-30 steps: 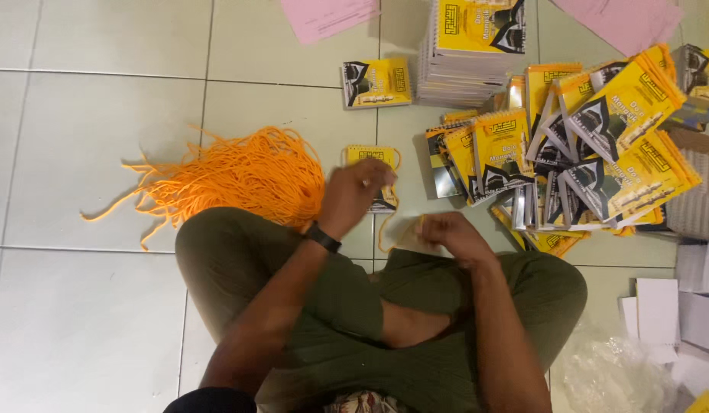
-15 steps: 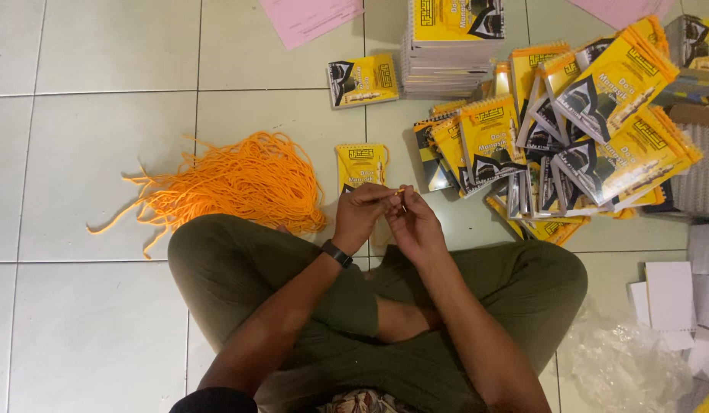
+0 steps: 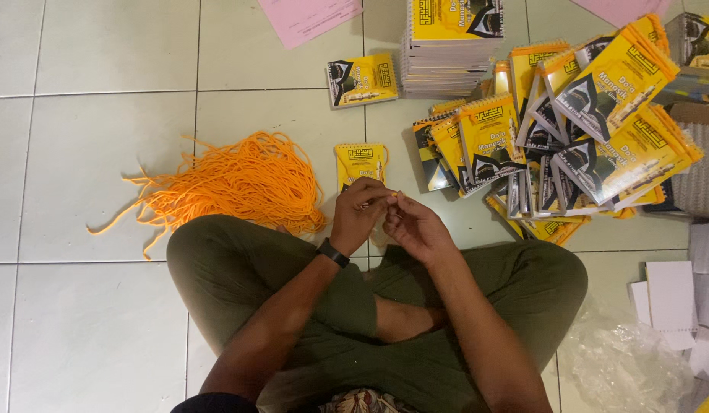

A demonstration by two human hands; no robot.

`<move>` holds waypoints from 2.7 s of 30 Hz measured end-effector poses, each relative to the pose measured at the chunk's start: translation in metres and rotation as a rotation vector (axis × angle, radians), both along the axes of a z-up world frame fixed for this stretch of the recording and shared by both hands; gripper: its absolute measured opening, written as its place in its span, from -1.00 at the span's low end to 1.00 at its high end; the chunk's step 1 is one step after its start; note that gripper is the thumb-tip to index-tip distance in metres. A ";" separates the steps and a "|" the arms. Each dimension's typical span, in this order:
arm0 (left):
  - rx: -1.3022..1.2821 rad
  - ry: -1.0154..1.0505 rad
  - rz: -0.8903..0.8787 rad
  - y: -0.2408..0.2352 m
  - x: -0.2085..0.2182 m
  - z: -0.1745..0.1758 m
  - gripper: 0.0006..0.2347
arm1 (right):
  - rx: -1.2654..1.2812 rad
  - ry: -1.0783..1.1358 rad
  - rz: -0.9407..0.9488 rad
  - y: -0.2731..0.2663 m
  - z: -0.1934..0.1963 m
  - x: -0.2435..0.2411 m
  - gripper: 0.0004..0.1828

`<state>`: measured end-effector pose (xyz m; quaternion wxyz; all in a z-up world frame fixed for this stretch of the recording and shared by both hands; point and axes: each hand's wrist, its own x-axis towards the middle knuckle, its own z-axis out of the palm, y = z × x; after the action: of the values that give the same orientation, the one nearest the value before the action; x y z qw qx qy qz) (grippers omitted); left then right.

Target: The person sits on the floor and ties orange string around the spiral binding of yellow notebooks. They pull the string through the binding, tie a knot, and place the finished notebook into a growing stack.

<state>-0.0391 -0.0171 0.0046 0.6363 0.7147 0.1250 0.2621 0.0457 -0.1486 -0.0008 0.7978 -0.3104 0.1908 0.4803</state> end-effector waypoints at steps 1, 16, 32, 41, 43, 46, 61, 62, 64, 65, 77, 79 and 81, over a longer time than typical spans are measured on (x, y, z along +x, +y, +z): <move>0.000 0.003 -0.004 0.002 0.002 -0.001 -0.89 | -0.125 -0.155 0.092 -0.002 0.007 0.001 -0.78; -0.226 0.166 -0.362 0.020 0.002 -0.007 -0.94 | -0.231 -1.166 0.299 -0.025 0.016 0.028 -0.84; -0.089 0.166 -0.154 0.029 0.002 -0.015 -0.76 | -0.438 -1.516 0.300 -0.024 -0.016 0.038 -0.93; -0.901 0.325 -0.255 -0.004 -0.002 -0.043 -0.73 | -0.664 -1.744 -0.138 0.001 -0.010 0.002 -0.96; -1.022 0.294 -0.229 0.002 -0.002 -0.053 -0.73 | -0.614 -1.743 -0.133 0.001 -0.004 -0.002 -0.98; -1.137 0.261 -0.126 0.009 0.000 -0.035 -0.78 | -0.506 -1.717 -0.066 -0.001 0.003 -0.008 -0.97; 0.182 0.319 -0.316 0.030 -0.008 -0.030 -0.79 | -0.350 -1.556 0.280 0.001 0.007 0.000 -0.94; 0.270 0.283 -0.316 0.031 -0.009 -0.027 -0.83 | -0.390 -1.484 0.318 0.001 0.000 0.001 -0.93; 0.359 0.308 -0.272 0.028 -0.013 -0.011 -0.83 | -0.390 -1.440 0.319 0.004 -0.004 0.003 -0.92; 0.449 0.334 -0.228 0.026 -0.015 -0.004 -0.83 | -0.389 -1.395 0.318 0.005 -0.005 0.003 -0.90; 0.980 0.049 -0.064 0.015 -0.007 0.007 -0.88 | -0.116 -0.673 0.191 -0.002 -0.021 0.012 -0.94; 0.941 0.041 -0.104 0.016 -0.006 0.009 -0.88 | -0.110 -0.633 0.193 -0.006 -0.034 0.018 -0.93; 0.904 0.033 -0.143 0.017 -0.005 0.005 -0.88 | -0.102 -0.595 0.196 -0.006 -0.037 0.020 -0.91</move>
<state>-0.0440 0.0002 0.0097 0.2751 0.9314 -0.0414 0.2346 0.0660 -0.1549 -0.0383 0.7520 -0.4940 -0.0580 0.4326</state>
